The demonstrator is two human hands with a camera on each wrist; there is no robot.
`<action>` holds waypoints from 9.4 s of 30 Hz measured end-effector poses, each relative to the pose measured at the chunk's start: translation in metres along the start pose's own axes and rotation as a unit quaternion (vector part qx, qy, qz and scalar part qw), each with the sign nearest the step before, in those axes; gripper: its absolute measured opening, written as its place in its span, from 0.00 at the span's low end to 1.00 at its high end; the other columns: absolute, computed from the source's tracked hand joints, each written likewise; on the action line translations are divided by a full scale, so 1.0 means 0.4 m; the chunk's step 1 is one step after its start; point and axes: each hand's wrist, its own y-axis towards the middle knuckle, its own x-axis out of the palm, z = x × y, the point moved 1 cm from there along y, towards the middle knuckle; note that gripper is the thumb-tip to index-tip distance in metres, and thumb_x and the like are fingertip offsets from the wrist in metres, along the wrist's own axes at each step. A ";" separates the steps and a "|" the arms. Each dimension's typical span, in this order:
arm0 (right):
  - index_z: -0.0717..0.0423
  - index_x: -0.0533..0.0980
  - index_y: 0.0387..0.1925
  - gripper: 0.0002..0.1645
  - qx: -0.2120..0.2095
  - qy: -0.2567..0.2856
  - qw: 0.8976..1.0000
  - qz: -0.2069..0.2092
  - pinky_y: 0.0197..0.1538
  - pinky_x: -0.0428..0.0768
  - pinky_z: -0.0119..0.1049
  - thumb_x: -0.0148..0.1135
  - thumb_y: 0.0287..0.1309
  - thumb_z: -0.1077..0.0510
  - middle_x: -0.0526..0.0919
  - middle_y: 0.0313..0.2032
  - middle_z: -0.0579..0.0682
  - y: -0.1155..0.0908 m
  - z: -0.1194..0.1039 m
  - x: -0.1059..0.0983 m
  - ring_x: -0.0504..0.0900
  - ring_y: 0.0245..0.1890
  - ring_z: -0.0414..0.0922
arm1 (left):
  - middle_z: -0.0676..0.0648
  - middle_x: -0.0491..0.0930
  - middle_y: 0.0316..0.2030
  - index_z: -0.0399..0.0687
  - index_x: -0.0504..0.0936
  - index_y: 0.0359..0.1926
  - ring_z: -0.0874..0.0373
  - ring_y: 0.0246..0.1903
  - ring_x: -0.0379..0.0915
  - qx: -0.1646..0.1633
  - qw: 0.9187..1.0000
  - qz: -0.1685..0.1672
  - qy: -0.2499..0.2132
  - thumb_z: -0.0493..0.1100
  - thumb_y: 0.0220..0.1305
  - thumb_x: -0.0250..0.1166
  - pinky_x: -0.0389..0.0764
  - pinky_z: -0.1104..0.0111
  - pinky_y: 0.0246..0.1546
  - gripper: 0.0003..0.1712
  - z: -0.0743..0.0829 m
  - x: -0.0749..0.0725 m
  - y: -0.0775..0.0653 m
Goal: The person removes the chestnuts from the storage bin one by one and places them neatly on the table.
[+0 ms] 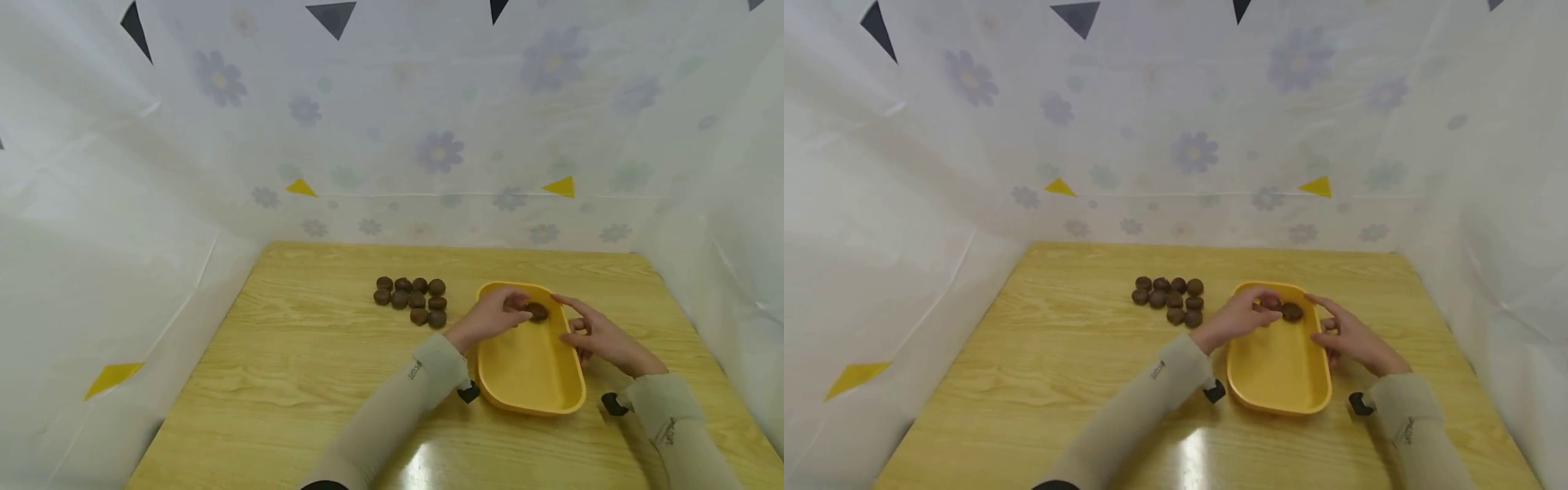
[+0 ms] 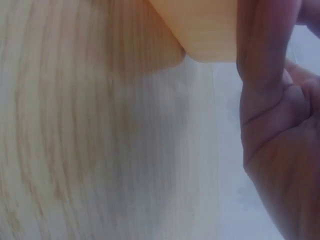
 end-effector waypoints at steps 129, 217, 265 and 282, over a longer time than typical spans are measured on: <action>0.49 0.39 0.85 0.52 0.026 -0.022 0.999 0.004 0.32 0.87 0.48 0.60 0.75 0.57 0.81 0.33 0.60 -0.003 0.003 -0.006 0.81 0.23 0.57 | 0.55 0.84 0.41 0.45 0.86 0.50 0.64 0.37 0.81 -0.001 0.994 -0.071 -0.080 0.34 0.69 0.68 0.87 0.61 0.47 0.10 -0.062 0.067 0.134; 0.61 0.41 0.83 0.51 -0.031 -0.015 0.999 0.011 0.31 0.87 0.47 0.61 0.73 0.63 0.79 0.28 0.54 0.003 -0.003 -0.004 0.82 0.25 0.53 | 0.44 0.80 0.60 0.53 0.80 0.63 0.53 0.53 0.81 0.043 0.994 0.070 -0.065 0.46 0.73 0.67 0.78 0.44 0.64 0.20 -0.145 -0.331 -0.132; 0.61 0.40 0.83 0.50 -0.019 -0.008 1.000 0.008 0.33 0.88 0.47 0.60 0.74 0.62 0.78 0.28 0.52 -0.006 -0.004 -0.001 0.82 0.26 0.53 | 0.42 0.82 0.56 0.45 0.84 0.54 0.49 0.49 0.81 -0.018 0.983 0.157 0.089 0.39 0.72 0.68 0.85 0.60 0.49 0.12 -0.275 -0.421 -0.248; 0.60 0.41 0.83 0.50 -0.028 -0.011 0.999 0.012 0.32 0.88 0.47 0.60 0.74 0.62 0.78 0.27 0.53 -0.002 0.000 0.000 0.82 0.24 0.53 | 0.44 0.82 0.51 0.47 0.84 0.54 0.50 0.48 0.83 -0.025 0.977 0.182 0.110 0.36 0.71 0.68 0.86 0.61 0.47 0.13 -0.276 -0.439 -0.259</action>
